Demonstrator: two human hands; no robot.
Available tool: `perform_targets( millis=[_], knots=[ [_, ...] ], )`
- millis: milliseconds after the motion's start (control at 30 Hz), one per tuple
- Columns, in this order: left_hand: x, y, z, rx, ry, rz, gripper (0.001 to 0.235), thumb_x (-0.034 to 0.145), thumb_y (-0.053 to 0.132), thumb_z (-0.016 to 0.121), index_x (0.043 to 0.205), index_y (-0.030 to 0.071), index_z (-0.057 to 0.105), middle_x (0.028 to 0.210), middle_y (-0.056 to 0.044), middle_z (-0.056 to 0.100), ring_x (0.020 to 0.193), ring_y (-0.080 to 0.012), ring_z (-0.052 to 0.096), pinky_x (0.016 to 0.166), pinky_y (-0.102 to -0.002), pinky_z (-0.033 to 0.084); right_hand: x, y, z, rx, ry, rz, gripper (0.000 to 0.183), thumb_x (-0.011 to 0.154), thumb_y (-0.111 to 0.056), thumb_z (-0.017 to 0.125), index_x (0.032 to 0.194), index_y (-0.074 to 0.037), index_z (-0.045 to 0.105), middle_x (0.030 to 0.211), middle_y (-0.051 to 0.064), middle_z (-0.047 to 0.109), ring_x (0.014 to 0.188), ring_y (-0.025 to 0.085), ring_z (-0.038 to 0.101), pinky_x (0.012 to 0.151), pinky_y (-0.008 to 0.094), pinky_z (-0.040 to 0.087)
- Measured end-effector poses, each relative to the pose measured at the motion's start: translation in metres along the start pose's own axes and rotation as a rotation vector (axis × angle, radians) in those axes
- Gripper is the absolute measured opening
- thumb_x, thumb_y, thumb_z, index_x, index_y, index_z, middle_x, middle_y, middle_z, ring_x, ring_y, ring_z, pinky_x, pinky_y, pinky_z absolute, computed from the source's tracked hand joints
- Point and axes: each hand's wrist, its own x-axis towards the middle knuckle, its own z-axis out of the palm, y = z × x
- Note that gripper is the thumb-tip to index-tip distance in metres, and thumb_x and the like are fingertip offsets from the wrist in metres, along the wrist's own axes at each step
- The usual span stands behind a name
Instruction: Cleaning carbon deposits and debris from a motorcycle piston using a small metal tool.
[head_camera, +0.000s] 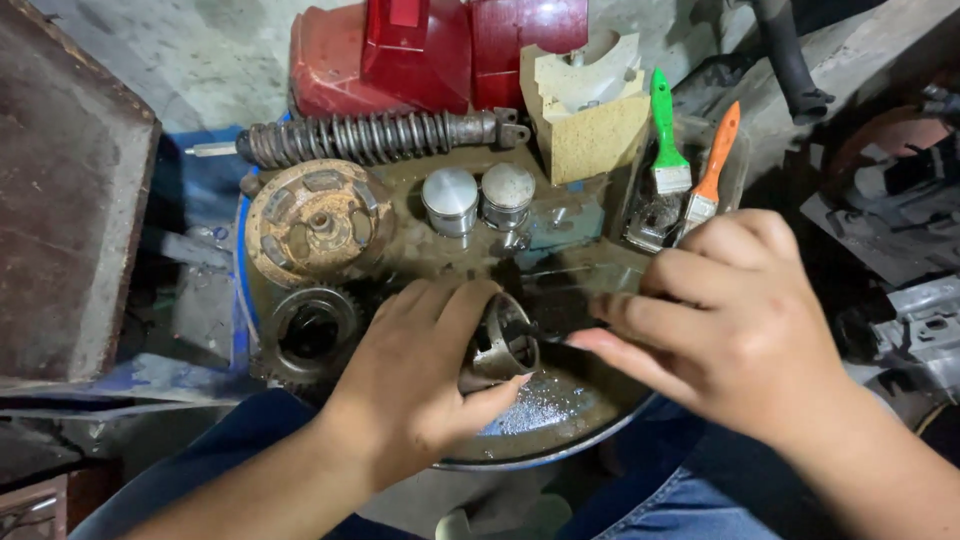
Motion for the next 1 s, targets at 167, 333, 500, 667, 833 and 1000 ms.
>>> perform_targets(
  millis=[167, 333, 500, 667, 833, 1000],
  knots=[
    [0.001, 0.003, -0.004, -0.006, -0.053, -0.034, 0.082, 0.102, 0.064, 0.081, 0.156, 0.005, 0.068, 0.144, -0.020, 0.076, 0.128, -0.0473, 0.068, 0.110, -0.062, 0.051, 0.001, 0.007, -0.006, -0.011, -0.025, -0.003, 0.043, 0.110, -0.058, 0.102, 0.099, -0.020, 0.084, 0.088, -0.004, 0.062, 0.090, 0.031, 0.057, 0.098, 0.053, 0.044],
    [0.003, 0.010, -0.006, -0.006, -0.045, -0.050, 0.082, 0.102, 0.063, 0.081, 0.159, 0.005, 0.066, 0.147, -0.020, 0.076, 0.132, -0.0474, 0.067, 0.115, -0.062, 0.050, -0.003, 0.004, 0.000, -0.043, -0.027, 0.020, 0.049, 0.107, -0.064, 0.103, 0.095, -0.021, 0.082, 0.087, -0.003, 0.064, 0.093, 0.032, 0.056, 0.097, 0.055, 0.041],
    [0.004, 0.025, -0.005, -0.008, 0.026, 0.013, 0.077, 0.094, 0.053, 0.090, 0.153, 0.008, 0.067, 0.137, -0.017, 0.078, 0.123, -0.0448, 0.070, 0.111, -0.058, 0.052, 0.001, -0.001, 0.000, 0.030, -0.003, -0.037, 0.045, 0.106, -0.061, 0.103, 0.097, -0.021, 0.086, 0.089, -0.004, 0.068, 0.093, 0.030, 0.058, 0.099, 0.052, 0.042],
    [0.006, 0.029, -0.004, 0.011, 0.027, -0.026, 0.082, 0.097, 0.061, 0.083, 0.156, 0.006, 0.067, 0.142, -0.020, 0.076, 0.130, -0.0473, 0.068, 0.112, -0.061, 0.051, -0.005, 0.008, -0.020, -0.019, -0.033, 0.023, 0.043, 0.110, -0.057, 0.101, 0.097, -0.021, 0.082, 0.087, -0.004, 0.065, 0.088, 0.032, 0.056, 0.102, 0.055, 0.042],
    [0.007, 0.036, 0.003, -0.032, 0.075, -0.031, 0.078, 0.096, 0.056, 0.088, 0.153, 0.007, 0.068, 0.139, -0.017, 0.077, 0.127, -0.0452, 0.070, 0.111, -0.059, 0.053, -0.004, 0.002, -0.008, 0.006, -0.001, -0.010, 0.043, 0.108, -0.059, 0.101, 0.096, -0.022, 0.082, 0.087, -0.005, 0.066, 0.087, 0.032, 0.056, 0.098, 0.055, 0.041],
    [0.000, 0.032, 0.009, -0.026, 0.052, -0.036, 0.085, 0.088, 0.047, 0.098, 0.156, 0.007, 0.067, 0.139, -0.017, 0.076, 0.125, -0.0467, 0.069, 0.109, -0.061, 0.053, -0.003, 0.010, -0.010, 0.018, -0.018, -0.024, 0.042, 0.109, -0.059, 0.101, 0.099, -0.022, 0.085, 0.088, -0.005, 0.065, 0.090, 0.030, 0.059, 0.103, 0.052, 0.040]
  ],
)
